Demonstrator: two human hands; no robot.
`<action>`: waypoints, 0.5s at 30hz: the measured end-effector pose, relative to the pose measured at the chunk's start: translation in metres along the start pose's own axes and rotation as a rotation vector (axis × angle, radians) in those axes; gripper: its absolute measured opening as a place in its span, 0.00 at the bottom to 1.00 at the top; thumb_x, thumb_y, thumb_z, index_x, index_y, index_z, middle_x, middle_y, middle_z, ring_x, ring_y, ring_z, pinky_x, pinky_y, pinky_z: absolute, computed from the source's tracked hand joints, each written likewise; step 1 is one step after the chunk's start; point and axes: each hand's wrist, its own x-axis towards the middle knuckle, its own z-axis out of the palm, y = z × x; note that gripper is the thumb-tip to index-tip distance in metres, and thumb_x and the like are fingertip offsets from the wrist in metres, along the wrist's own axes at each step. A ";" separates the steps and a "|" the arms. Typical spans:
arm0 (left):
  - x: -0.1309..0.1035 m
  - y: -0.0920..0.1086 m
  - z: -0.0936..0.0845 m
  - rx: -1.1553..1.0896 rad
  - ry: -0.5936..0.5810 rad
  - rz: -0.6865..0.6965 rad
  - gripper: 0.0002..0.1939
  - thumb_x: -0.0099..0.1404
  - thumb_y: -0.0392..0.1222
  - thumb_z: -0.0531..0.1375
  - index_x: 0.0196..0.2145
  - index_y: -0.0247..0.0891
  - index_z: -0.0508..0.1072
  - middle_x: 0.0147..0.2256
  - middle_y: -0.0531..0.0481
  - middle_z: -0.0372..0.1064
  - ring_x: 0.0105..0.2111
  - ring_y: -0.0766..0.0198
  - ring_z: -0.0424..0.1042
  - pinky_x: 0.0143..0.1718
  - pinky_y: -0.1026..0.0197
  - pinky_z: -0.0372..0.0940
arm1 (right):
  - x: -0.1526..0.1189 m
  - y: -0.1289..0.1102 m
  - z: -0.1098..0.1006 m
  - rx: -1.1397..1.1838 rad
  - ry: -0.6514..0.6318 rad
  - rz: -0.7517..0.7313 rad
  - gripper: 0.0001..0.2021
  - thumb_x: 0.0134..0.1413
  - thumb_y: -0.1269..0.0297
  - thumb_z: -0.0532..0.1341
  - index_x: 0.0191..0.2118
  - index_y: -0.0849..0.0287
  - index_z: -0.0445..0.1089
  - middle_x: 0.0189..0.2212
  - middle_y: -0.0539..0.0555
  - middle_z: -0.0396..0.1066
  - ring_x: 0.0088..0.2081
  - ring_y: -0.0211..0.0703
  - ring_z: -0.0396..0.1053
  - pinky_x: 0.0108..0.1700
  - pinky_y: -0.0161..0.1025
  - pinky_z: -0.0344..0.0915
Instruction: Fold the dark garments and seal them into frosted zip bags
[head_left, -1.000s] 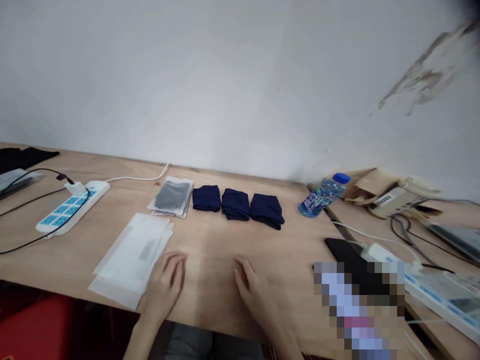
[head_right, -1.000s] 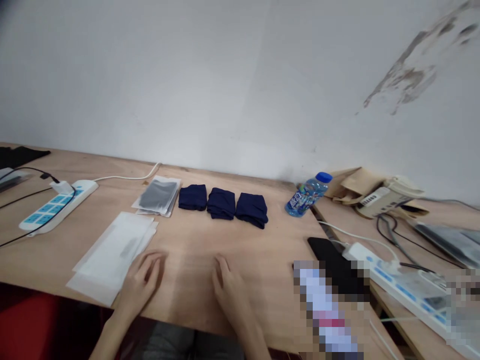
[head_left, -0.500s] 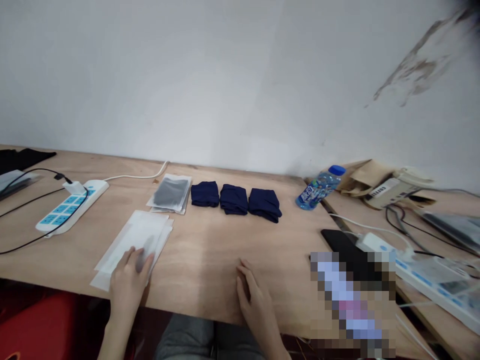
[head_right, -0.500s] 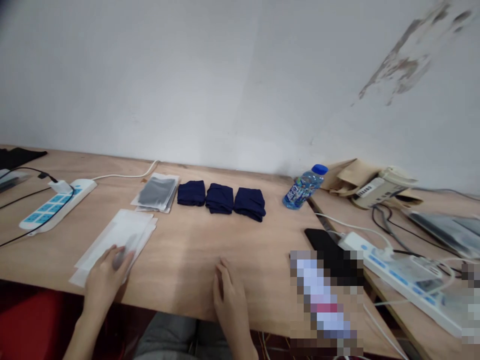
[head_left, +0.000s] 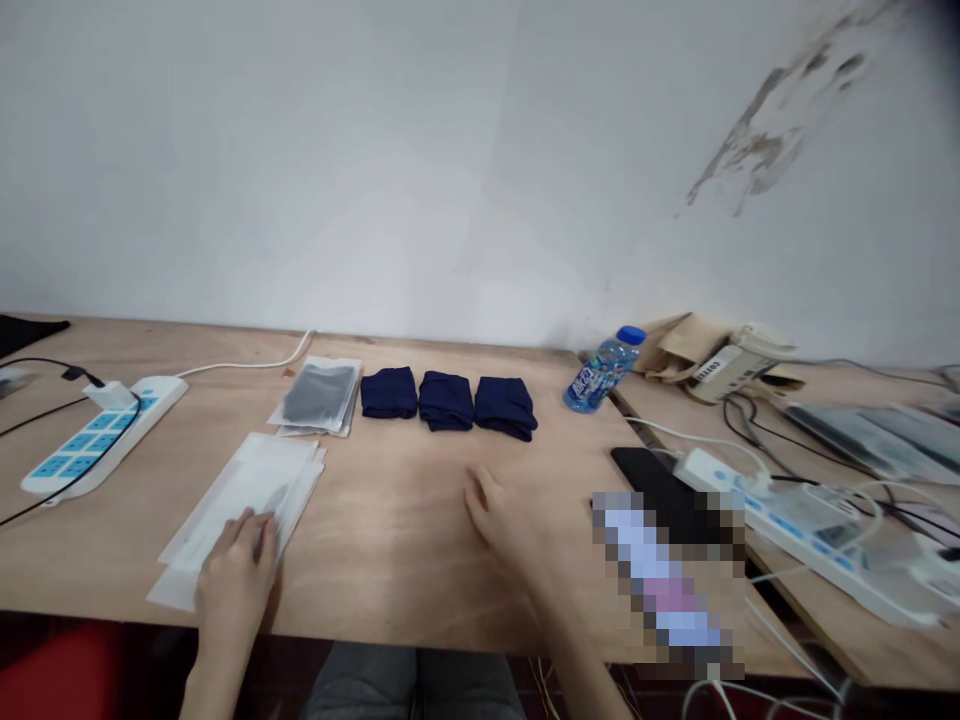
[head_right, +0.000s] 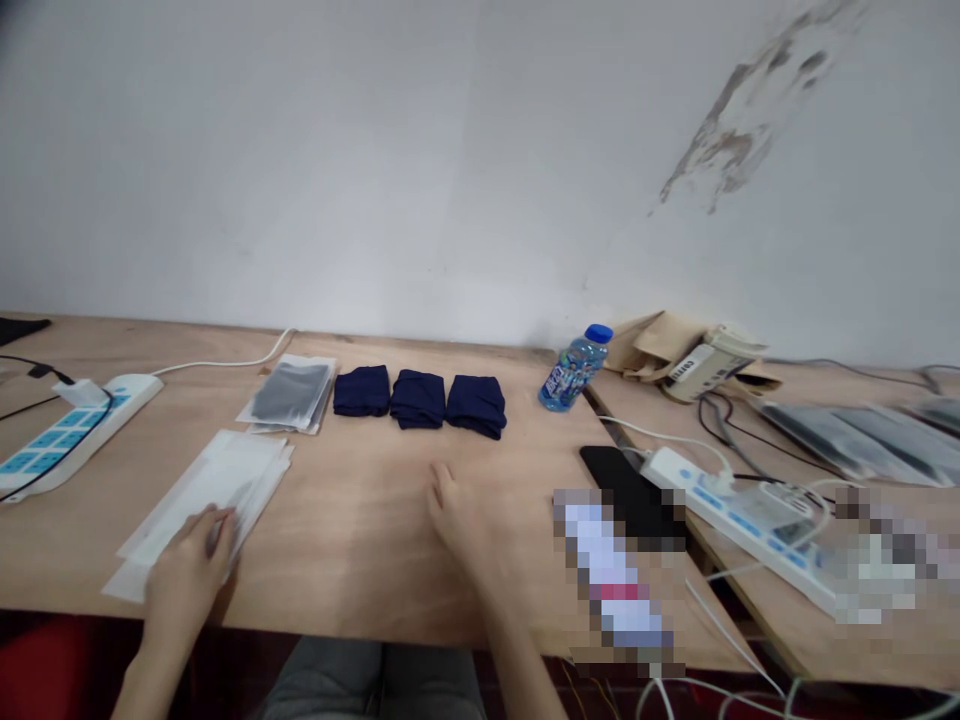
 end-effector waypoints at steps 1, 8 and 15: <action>0.000 0.001 0.000 0.003 0.005 0.007 0.16 0.70 0.46 0.50 0.45 0.39 0.74 0.52 0.42 0.70 0.49 0.50 0.71 0.45 0.53 0.66 | 0.016 0.003 0.002 -0.034 -0.010 -0.041 0.21 0.60 0.69 0.50 0.58 0.60 0.64 0.48 0.62 0.73 0.48 0.52 0.72 0.49 0.48 0.69; 0.000 0.005 0.002 0.004 -0.005 0.001 0.15 0.69 0.44 0.51 0.47 0.39 0.73 0.54 0.41 0.67 0.51 0.50 0.69 0.47 0.52 0.65 | 0.116 -0.002 0.015 -0.360 -0.030 -0.178 0.37 0.46 0.85 0.50 0.66 0.67 0.53 0.67 0.66 0.50 0.65 0.56 0.52 0.63 0.51 0.53; -0.001 0.005 0.003 0.003 0.000 0.013 0.16 0.70 0.44 0.50 0.48 0.38 0.72 0.54 0.39 0.67 0.51 0.49 0.68 0.48 0.50 0.64 | 0.137 -0.004 0.031 -0.353 -0.078 -0.214 0.30 0.52 0.82 0.50 0.63 0.69 0.58 0.62 0.67 0.59 0.61 0.55 0.59 0.60 0.50 0.57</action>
